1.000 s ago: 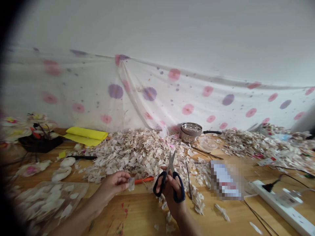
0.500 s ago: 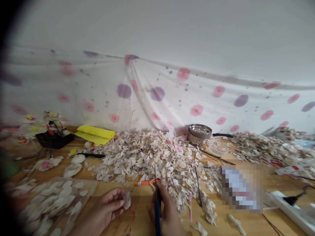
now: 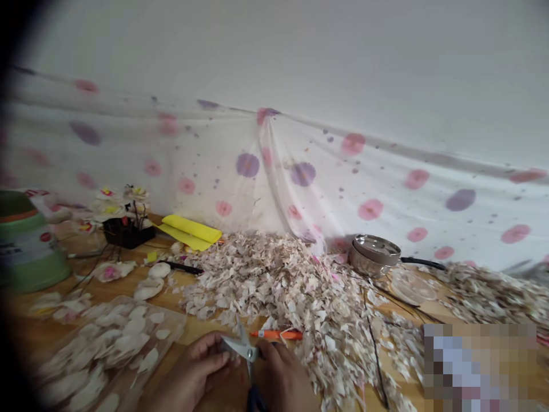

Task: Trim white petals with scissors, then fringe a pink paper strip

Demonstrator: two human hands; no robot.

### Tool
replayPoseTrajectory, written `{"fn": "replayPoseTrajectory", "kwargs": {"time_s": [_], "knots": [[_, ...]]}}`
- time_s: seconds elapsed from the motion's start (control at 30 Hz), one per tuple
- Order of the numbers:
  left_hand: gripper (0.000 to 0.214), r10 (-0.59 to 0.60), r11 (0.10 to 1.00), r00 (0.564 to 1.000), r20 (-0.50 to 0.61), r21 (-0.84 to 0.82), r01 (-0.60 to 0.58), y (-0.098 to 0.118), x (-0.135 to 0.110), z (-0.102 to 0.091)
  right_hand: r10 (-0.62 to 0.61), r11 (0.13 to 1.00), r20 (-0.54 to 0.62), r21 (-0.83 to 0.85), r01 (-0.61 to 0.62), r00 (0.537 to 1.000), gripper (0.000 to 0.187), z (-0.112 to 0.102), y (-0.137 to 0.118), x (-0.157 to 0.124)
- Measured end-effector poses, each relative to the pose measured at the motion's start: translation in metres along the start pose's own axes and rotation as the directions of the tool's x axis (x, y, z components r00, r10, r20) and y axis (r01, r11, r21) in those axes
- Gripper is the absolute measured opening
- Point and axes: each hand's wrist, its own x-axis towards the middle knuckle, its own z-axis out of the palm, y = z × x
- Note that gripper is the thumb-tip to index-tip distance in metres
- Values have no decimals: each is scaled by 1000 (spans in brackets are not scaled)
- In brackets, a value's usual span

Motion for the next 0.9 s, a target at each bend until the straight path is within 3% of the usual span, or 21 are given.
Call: {"fn": "replayPoseTrajectory", "kwargs": {"time_s": [0.1, 0.23, 0.33, 0.53, 0.67, 0.77, 0.9], "knots": [[25, 43, 999, 998, -42, 20, -42, 1, 0, 0, -92, 995, 5, 45, 92, 996, 72, -3, -6, 2], [28, 72, 997, 992, -101, 28, -70, 5, -2, 0, -58, 995, 10, -77, 58, 998, 55, 3, 9, -6], [35, 99, 995, 987, -126, 16, -98, 6, -3, 0, -59, 983, 8, -173, 59, 998, 56, 9, 20, -10], [49, 183, 980, 979, -94, 101, -173, 5, -4, -4, -39, 983, 107, -173, 57, 994, 59, 4, 15, -9], [50, 289, 941, 956, -48, 199, -274, 7, -2, -7, -50, 991, 89, -118, 60, 995, 60, -3, 15, -8], [54, 337, 927, 942, 6, 174, -333, 4, -1, -5, -74, 991, 91, -108, 84, 993, 60, -2, 19, -7], [52, 394, 905, 919, 13, 169, -390, 3, -5, 2, -126, 982, 56, -134, 133, 990, 47, 5, 20, -10]]}}
